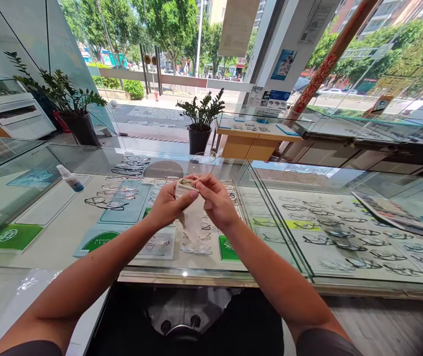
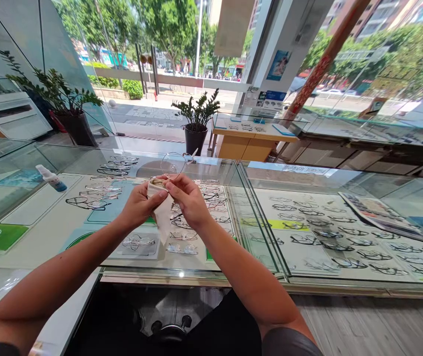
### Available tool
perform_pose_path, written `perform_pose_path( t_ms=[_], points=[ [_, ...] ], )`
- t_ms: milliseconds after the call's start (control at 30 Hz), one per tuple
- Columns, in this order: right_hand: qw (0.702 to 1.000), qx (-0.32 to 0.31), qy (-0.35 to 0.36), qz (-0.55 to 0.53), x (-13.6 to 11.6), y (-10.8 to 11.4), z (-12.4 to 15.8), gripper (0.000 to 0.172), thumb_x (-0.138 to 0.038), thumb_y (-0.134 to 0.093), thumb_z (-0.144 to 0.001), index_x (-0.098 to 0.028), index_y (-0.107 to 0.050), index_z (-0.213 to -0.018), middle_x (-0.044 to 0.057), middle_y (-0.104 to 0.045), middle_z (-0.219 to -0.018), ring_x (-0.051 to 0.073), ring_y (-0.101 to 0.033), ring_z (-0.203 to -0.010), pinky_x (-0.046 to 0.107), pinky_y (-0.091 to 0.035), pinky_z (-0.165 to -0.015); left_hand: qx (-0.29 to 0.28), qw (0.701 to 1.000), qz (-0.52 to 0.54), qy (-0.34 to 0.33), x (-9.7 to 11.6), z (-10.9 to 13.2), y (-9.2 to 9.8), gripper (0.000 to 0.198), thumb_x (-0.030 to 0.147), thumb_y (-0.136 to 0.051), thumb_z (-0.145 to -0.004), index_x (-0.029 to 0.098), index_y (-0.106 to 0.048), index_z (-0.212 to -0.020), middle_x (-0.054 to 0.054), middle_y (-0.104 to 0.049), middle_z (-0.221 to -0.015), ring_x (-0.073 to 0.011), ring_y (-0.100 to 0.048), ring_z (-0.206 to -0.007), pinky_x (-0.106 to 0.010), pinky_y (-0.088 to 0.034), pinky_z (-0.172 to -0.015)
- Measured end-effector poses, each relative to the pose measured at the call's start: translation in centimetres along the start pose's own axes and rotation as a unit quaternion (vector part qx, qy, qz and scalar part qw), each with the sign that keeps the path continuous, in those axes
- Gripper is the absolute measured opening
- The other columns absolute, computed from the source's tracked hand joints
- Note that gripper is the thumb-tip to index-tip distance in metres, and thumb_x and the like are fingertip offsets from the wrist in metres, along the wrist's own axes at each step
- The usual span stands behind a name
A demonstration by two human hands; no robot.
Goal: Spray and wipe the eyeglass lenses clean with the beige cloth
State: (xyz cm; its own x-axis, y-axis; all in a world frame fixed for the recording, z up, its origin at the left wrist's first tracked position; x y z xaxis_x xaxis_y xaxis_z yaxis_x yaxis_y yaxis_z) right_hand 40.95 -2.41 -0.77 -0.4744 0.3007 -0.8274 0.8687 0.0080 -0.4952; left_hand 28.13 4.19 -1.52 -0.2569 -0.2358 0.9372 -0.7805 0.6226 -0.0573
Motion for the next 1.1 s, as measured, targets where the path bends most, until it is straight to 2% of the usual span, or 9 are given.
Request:
perform_pose_path(
  t_ms=[200,267,367,500,667,800,900,1000,1100],
  points=[
    [1.0,-0.002,0.007,0.001,-0.3,-0.1,-0.1,0.022,-0.039,-0.095,-0.082,-0.029,-0.075,-0.085,-0.002,-0.084,-0.105,0.017,-0.076,-0.103,0.032,-0.061,-0.101,-0.02,0.999,-0.025,-0.02,0.3,-0.2,0.1,0.062,0.076,-0.079,-0.089,0.014,-0.084,-0.094,-0.007,-0.076,-0.085,-0.0165,-0.063,-0.074,-0.027,-0.051,-0.067],
    [1.0,0.004,0.0,-0.004,-0.4,0.2,-0.2,0.024,-0.039,-0.096,-0.08,-0.028,-0.076,-0.084,-0.002,-0.084,-0.101,0.015,-0.076,-0.097,0.029,-0.061,-0.096,-0.045,0.998,-0.029,-0.029,0.4,-0.3,0.1,0.062,0.076,-0.076,-0.092,0.014,-0.084,-0.097,-0.006,-0.074,-0.081,-0.0166,-0.062,-0.072,-0.028,-0.051,-0.068],
    [1.0,0.007,-0.016,0.0,-0.2,0.7,-0.7,0.028,-0.043,-0.098,-0.077,-0.026,-0.077,-0.083,-0.001,-0.085,-0.102,0.016,-0.076,-0.09,0.029,-0.062,-0.089,-0.079,0.995,-0.041,-0.047,0.2,-0.7,0.3,0.058,0.07,-0.08,-0.092,0.015,-0.084,-0.109,-0.009,-0.079,-0.093,-0.0201,-0.068,-0.083,-0.03,-0.055,-0.077],
    [1.0,0.006,-0.015,0.017,0.0,1.4,-1.3,0.03,-0.045,-0.099,-0.074,-0.026,-0.078,-0.082,0.001,-0.086,-0.105,0.018,-0.076,-0.096,0.032,-0.062,-0.093,-0.102,0.993,-0.05,-0.034,-0.7,-0.9,0.8,0.057,0.062,-0.088,-0.086,0.016,-0.081,-0.12,-0.01,-0.08,-0.1,-0.0218,-0.071,-0.089,-0.029,-0.055,-0.078],
    [0.998,-0.029,0.002,0.056,-0.4,1.3,-1.5,0.026,-0.044,-0.099,-0.074,-0.027,-0.081,-0.081,0.002,-0.086,-0.11,0.018,-0.076,-0.104,0.034,-0.059,-0.105,-0.072,0.992,-0.085,-0.06,-0.2,-0.7,0.8,0.06,0.061,-0.091,-0.082,0.014,-0.081,-0.119,-0.012,-0.081,-0.106,-0.0227,-0.072,-0.091,-0.032,-0.057,-0.083],
    [0.994,-0.055,0.032,0.09,-2.7,0.0,-2.7,0.027,-0.046,-0.099,-0.075,-0.027,-0.081,-0.08,0.001,-0.085,-0.102,0.018,-0.075,-0.102,0.034,-0.06,-0.099,-0.009,0.988,-0.093,-0.124,2.4,-1.2,0.4,0.053,0.062,-0.086,-0.088,0.015,-0.082,-0.113,-0.012,-0.081,-0.114,-0.0226,-0.073,-0.098,-0.033,-0.058,-0.086],
    [0.988,-0.076,0.062,0.119,-6.1,-1.8,-4.3,0.03,-0.049,-0.097,-0.076,-0.026,-0.078,-0.08,0.0,-0.083,-0.096,0.016,-0.071,-0.085,0.032,-0.06,-0.083,0.032,0.987,-0.064,-0.146,5.6,-2.8,0.2,0.053,0.069,-0.079,-0.093,0.017,-0.082,-0.102,-0.008,-0.078,-0.092,-0.0171,-0.068,-0.078,-0.029,-0.052,-0.068],
    [0.977,-0.097,0.11,0.154,-10.2,-3.5,-5.4,0.025,-0.044,-0.094,-0.08,-0.025,-0.078,-0.082,0.001,-0.084,-0.102,0.014,-0.069,-0.081,0.031,-0.059,-0.079,-0.018,0.986,-0.058,-0.154,9.6,-4.9,-0.5,0.054,0.071,-0.078,-0.093,0.018,-0.081,-0.094,-0.005,-0.074,-0.08,-0.0146,-0.062,-0.068,-0.027,-0.048,-0.061],
    [0.977,-0.075,0.148,0.136,-12.9,-4.3,-5.7,0.021,-0.039,-0.093,-0.079,-0.025,-0.079,-0.084,0.0,-0.084,-0.1,0.016,-0.074,-0.093,0.033,-0.061,-0.089,-0.112,0.979,-0.054,-0.163,12.8,-6.3,-1.2,0.049,0.066,-0.085,-0.091,0.017,-0.08,-0.094,-0.007,-0.078,-0.088,-0.0156,-0.067,-0.075,-0.028,-0.054,-0.069]
  ],
)
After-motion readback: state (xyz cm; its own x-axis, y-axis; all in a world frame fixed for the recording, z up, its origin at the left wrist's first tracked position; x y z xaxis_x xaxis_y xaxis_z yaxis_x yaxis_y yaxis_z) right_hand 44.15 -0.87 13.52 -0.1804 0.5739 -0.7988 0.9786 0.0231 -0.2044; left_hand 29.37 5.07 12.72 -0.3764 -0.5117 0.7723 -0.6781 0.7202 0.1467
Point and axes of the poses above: each hand's wrist, its own z-axis away from the middle knuckle, its own y-axis out of the back of the hand, x = y × z, the point moved 4 cm from there along -z, towards the middle knuckle
